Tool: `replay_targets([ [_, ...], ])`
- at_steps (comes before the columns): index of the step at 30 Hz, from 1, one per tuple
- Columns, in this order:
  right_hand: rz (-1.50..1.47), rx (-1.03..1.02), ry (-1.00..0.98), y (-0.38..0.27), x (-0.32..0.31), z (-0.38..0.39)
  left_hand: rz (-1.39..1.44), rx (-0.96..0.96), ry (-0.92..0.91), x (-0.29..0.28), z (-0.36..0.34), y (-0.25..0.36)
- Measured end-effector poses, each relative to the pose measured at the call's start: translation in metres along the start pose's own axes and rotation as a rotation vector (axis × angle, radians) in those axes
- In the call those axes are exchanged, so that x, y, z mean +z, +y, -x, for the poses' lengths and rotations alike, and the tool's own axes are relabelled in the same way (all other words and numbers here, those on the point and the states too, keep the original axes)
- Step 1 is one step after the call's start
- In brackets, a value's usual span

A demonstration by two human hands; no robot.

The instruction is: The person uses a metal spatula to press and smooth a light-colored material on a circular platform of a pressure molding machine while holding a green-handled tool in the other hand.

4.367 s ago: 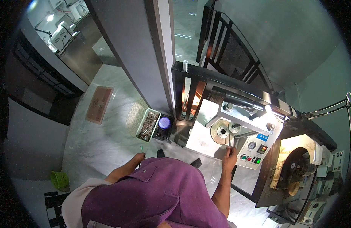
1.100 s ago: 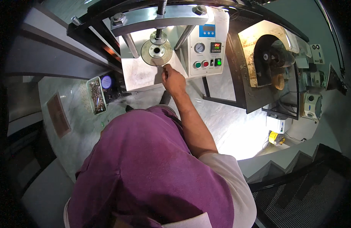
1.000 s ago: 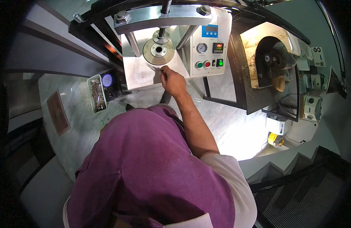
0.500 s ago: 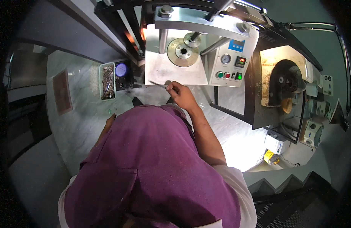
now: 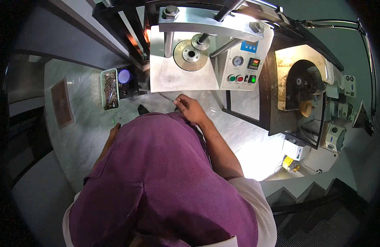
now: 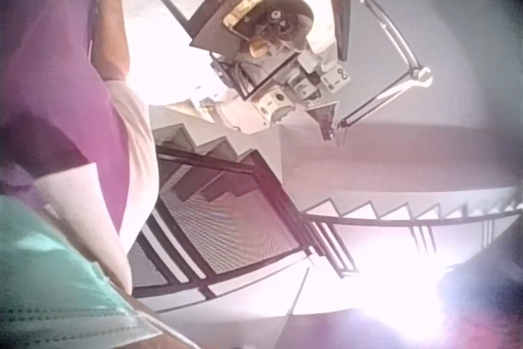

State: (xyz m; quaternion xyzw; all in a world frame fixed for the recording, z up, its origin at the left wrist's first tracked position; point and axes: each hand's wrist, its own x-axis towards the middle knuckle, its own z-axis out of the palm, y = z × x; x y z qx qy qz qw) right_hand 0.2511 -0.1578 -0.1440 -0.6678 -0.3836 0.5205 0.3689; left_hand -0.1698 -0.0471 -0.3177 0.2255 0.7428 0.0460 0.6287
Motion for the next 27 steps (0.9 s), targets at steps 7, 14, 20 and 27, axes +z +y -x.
replay_targets([
  [7,0.154,0.096,0.257,-0.020,0.004,-0.004,-0.195,0.120,-0.012,-0.002,-0.002,0.000],
  [14,0.376,0.077,0.235,-0.043,0.007,-0.010,-0.249,0.254,-0.039,-0.004,-0.010,-0.007],
  [20,0.414,0.109,0.208,-0.042,0.006,-0.013,-0.257,0.219,-0.070,-0.007,-0.015,-0.012],
  [27,0.391,0.137,0.203,-0.044,0.007,-0.014,-0.189,0.160,-0.035,-0.007,-0.018,-0.017],
])
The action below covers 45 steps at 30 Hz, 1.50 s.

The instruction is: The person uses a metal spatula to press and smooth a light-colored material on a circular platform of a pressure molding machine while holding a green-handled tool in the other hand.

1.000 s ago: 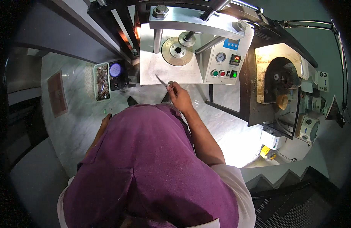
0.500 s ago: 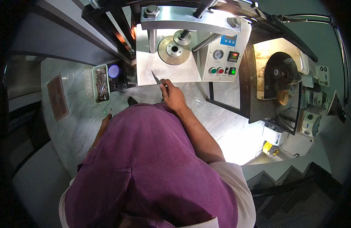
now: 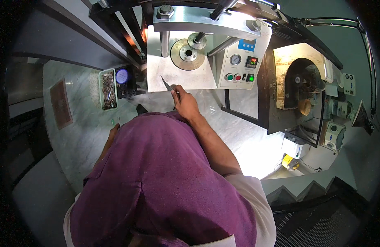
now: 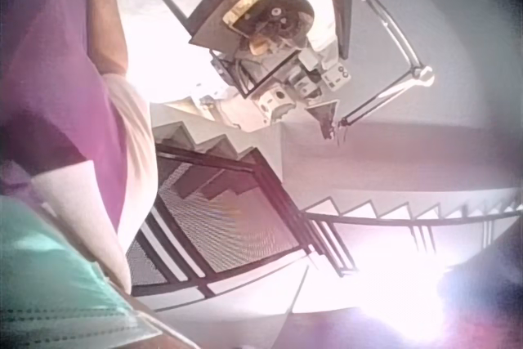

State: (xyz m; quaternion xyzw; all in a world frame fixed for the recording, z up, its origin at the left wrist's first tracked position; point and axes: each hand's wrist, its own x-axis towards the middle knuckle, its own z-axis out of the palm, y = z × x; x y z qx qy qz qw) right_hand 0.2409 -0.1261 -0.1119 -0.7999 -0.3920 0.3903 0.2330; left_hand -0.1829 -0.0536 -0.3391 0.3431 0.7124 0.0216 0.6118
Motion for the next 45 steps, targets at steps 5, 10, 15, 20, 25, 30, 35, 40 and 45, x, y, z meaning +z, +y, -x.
replay_targets([
  [5,-0.023,-0.022,0.027,0.004,0.004,-0.001,0.120,-0.091,0.039,0.000,0.001,0.002],
  [10,-0.030,-0.018,0.034,0.006,0.008,-0.001,0.053,-0.069,0.016,0.001,0.012,0.013],
  [15,-0.080,-0.076,0.120,0.006,0.011,0.000,-0.058,0.081,0.004,-0.006,0.005,-0.001],
  [20,-0.069,-0.099,0.139,0.010,0.013,0.000,0.117,-0.082,0.046,0.000,0.007,0.004],
  [25,-0.062,-0.051,0.108,0.005,0.009,0.002,0.030,-0.045,0.016,-0.001,0.008,0.007],
  [30,-0.029,-0.016,0.082,0.003,0.007,0.002,-0.133,0.184,-0.022,-0.005,0.008,-0.001],
  [35,-0.021,-0.009,0.078,0.002,0.007,0.001,0.040,-0.068,0.022,0.002,0.014,0.011],
  [40,0.007,-0.069,0.077,0.004,0.008,0.002,-0.005,-0.007,0.033,-0.001,0.011,0.006],
  [45,0.007,-0.030,0.025,-0.001,0.004,0.002,0.127,-0.047,0.058,0.002,0.009,0.004],
])
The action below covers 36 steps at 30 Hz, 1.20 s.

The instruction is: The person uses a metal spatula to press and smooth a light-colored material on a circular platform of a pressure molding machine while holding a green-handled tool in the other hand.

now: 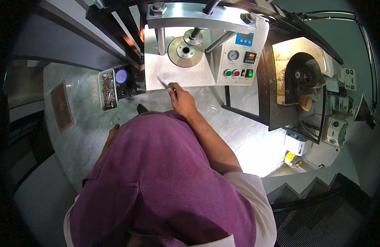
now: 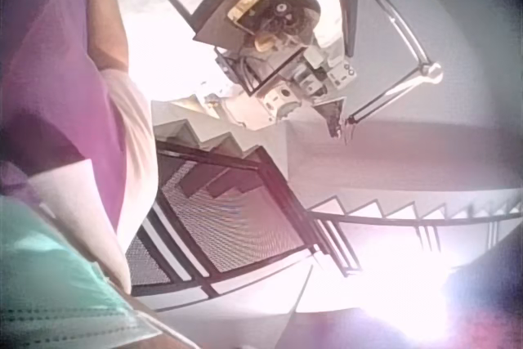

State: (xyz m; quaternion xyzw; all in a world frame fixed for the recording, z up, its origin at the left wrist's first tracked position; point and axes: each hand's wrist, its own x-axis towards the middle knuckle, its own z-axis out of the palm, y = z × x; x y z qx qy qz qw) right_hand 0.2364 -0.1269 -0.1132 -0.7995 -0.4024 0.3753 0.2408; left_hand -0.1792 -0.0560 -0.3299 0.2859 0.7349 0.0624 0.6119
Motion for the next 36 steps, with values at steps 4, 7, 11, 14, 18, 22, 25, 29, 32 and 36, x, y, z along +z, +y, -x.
replay_targets([
  [4,-0.091,-0.079,0.029,0.009,0.004,0.002,-0.034,0.006,-0.026,0.000,0.003,0.004],
  [7,-0.081,0.045,0.089,0.008,-0.001,0.006,0.010,-0.003,-0.031,-0.003,-0.004,-0.001],
  [11,-0.030,0.011,0.030,0.011,0.000,0.008,-0.065,-0.023,-0.028,-0.005,-0.003,-0.001],
  [14,-0.049,0.038,0.029,0.012,0.000,0.006,-0.087,0.004,-0.020,-0.003,0.003,0.004],
  [18,-0.092,0.008,0.089,0.007,0.003,0.006,-0.264,0.217,-0.075,-0.007,0.002,-0.001],
  [22,-0.044,0.012,0.053,0.003,-0.003,0.005,-0.210,0.124,-0.074,-0.005,0.001,0.001],
  [25,-0.058,0.067,0.026,0.002,-0.005,0.005,-0.182,0.099,-0.073,-0.009,-0.001,0.000],
  [29,-0.038,-0.025,-0.004,0.011,-0.004,0.007,-0.053,-0.068,0.000,0.002,0.007,0.009],
  [32,-0.067,0.005,0.047,0.014,-0.003,0.007,-0.073,-0.050,0.008,0.001,0.013,0.014],
  [36,-0.066,-0.024,-0.017,0.018,-0.005,0.009,-0.058,-0.019,-0.027,-0.001,0.012,0.012],
])
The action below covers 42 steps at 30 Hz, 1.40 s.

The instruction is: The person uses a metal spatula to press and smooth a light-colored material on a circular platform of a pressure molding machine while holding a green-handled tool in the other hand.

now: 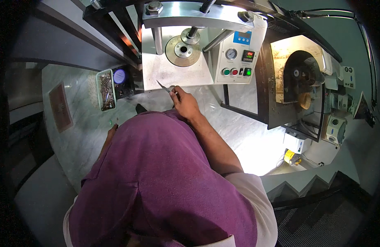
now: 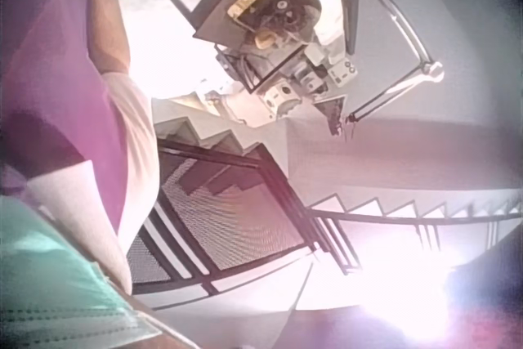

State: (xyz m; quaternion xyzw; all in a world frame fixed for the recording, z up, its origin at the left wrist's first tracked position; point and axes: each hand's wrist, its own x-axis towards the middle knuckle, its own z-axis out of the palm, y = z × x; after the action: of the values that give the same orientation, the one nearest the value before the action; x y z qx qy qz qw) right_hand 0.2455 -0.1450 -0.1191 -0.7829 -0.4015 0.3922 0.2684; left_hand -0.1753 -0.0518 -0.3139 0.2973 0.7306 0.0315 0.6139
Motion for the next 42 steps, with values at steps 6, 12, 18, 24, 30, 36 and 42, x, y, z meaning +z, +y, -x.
replay_targets([
  [6,0.003,0.028,-0.046,-0.004,-0.004,0.004,-0.012,0.019,0.007,0.003,-0.001,0.002],
  [12,0.009,0.012,-0.032,-0.003,-0.005,0.005,-0.047,0.081,-0.041,-0.002,-0.007,-0.005],
  [18,0.043,0.034,-0.022,-0.005,-0.007,0.006,-0.097,0.091,-0.009,-0.002,-0.012,-0.009],
  [24,0.016,0.017,0.024,0.000,-0.005,0.008,0.078,-0.031,0.014,0.008,0.002,0.006],
  [30,0.052,0.055,0.000,-0.008,-0.009,0.009,0.010,0.007,0.007,0.003,-0.001,0.001],
  [36,0.046,0.055,0.032,-0.005,-0.009,0.009,-0.079,0.110,-0.011,0.001,-0.009,-0.007],
  [42,0.045,0.018,0.075,-0.002,-0.007,0.009,-0.019,0.018,0.012,0.002,-0.010,-0.005],
])
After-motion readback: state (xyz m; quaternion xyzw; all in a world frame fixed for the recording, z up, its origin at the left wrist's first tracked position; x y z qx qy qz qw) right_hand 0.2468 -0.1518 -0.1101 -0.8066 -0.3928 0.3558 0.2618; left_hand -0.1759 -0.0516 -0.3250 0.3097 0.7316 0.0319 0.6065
